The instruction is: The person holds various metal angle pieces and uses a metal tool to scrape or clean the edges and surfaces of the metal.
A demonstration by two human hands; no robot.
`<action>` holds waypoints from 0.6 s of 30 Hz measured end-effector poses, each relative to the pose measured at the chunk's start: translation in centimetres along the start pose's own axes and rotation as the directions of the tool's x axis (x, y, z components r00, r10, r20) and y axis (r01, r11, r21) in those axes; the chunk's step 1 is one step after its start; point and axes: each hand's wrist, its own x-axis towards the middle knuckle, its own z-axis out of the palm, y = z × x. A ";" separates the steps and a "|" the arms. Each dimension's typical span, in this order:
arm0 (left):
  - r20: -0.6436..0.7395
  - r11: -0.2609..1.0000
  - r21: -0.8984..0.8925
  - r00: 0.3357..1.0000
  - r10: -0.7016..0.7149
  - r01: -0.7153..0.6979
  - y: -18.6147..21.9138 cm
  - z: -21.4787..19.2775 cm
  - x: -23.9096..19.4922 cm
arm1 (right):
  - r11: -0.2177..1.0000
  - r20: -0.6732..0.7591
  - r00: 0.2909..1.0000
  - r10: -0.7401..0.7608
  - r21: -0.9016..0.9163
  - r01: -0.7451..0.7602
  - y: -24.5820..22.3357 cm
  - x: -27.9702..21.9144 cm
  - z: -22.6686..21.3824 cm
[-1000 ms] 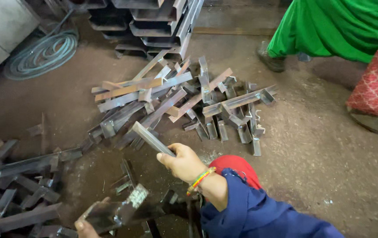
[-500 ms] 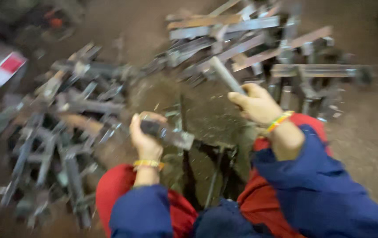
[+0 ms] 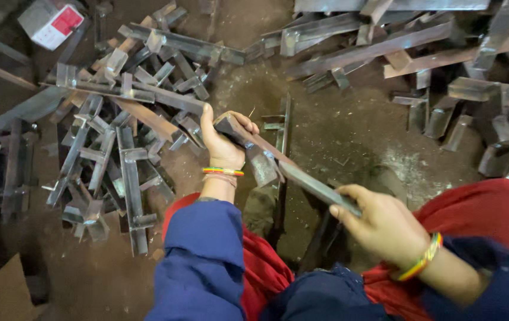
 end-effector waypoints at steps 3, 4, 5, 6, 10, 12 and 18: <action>-0.127 0.995 -0.102 0.991 -0.032 0.019 -0.1 -0.8 0.5 | 0.978 -0.131 0.969 -0.210 -0.020 0.209 -0.3 -0.7 1.6; -0.138 0.994 -0.104 0.990 -0.034 0.020 0.0 -0.8 0.6 | 0.963 -0.155 0.951 -0.268 -0.031 0.266 -0.5 -0.9 2.0; -0.157 0.995 -0.102 0.987 -0.014 -0.002 0.1 -0.8 0.8 | 0.963 -0.146 0.952 -0.269 -0.029 0.268 -0.7 -1.0 2.2; -0.176 0.995 -0.100 0.984 0.006 -0.024 0.2 -0.8 0.8 | 0.911 -0.217 0.885 -0.411 -0.090 0.402 -0.8 -1.1 2.4; -0.097 0.997 -0.050 0.994 0.053 -0.058 0.0 -0.7 0.4 | 0.909 -0.153 0.907 -0.392 -0.218 0.356 -1.8 -0.7 2.7; -0.114 0.998 -0.052 0.993 0.041 -0.047 -0.3 -0.9 0.5 | 0.889 -0.174 0.885 -0.432 -0.244 0.387 -2.5 -0.4 3.4; -0.277 0.989 -0.101 0.958 0.081 -0.113 0.6 -2.7 1.6 | 0.847 -0.169 0.846 -0.506 -0.280 0.451 -3.5 -0.8 3.3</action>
